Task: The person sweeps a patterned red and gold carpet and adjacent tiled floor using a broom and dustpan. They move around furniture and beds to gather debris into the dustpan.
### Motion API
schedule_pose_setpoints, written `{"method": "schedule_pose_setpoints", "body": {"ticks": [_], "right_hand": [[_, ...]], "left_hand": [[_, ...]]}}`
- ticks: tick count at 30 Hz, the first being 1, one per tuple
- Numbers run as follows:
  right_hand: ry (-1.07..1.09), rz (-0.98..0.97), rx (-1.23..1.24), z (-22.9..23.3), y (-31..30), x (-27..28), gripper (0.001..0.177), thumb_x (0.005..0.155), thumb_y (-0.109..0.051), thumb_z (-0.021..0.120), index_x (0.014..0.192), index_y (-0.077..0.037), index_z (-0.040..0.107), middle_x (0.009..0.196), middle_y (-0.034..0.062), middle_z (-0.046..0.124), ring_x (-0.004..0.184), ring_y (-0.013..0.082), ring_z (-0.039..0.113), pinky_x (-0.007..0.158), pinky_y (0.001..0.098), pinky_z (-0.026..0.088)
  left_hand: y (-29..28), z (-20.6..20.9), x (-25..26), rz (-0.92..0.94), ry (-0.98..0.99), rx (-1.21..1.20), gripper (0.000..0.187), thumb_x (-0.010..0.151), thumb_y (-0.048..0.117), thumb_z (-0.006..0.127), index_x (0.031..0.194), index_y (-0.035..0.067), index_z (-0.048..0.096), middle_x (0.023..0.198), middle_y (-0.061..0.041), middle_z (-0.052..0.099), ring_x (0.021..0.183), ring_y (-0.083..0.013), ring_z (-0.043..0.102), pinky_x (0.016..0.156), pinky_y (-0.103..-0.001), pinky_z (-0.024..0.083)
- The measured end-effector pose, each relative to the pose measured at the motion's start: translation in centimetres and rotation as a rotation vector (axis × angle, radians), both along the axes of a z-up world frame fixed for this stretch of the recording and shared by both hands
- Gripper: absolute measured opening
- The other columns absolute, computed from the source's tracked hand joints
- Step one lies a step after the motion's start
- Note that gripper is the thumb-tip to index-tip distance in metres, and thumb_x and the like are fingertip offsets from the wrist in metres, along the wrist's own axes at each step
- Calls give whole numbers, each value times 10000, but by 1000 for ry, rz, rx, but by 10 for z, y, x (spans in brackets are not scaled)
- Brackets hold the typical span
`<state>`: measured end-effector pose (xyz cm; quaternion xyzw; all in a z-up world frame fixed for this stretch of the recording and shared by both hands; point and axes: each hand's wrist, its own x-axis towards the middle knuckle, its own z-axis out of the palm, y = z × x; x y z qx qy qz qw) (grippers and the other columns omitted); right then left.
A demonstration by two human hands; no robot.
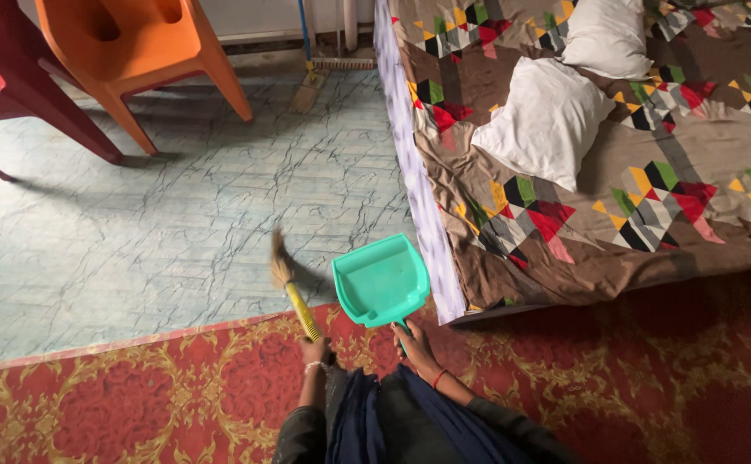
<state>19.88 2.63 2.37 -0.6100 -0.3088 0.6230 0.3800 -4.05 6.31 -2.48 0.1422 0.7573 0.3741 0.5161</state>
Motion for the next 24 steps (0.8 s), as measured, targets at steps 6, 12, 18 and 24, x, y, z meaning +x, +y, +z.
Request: {"method": "schedule_pose_setpoints", "body": {"ticks": [6,12,18,24], "right_hand": [[3,-23,19,-1,1,1,245,990,-345,642,984,-101,619,683,-12,563,502,69,521,450,249,432],[-3,-47,33,-1,9,-1,222,979,-345,646,980,-124,626,680,-2,589,496,83,549,444,251,434],[-8,-105,36,2,27,9,218,987,-328,642,986,-110,636,690,4,583,502,83,541,448,251,439],[-6,-96,69,6,59,9,215,990,-311,631,989,-97,623,694,5,589,499,93,545,445,254,443]], "left_hand": [[25,-33,36,-225,194,280,528,710,143,802,1160,-7,570,962,-151,701,838,-260,677,751,-390,545],[46,-55,82,-308,-177,359,512,772,178,704,1234,38,532,1023,-122,718,830,-236,703,711,-387,569],[61,-67,90,-537,-25,110,430,860,236,741,1205,1,639,877,-130,734,729,-214,710,639,-350,558],[75,-73,51,-413,-217,6,360,800,108,743,1107,-27,615,723,-103,610,539,-204,594,465,-372,467]]}}
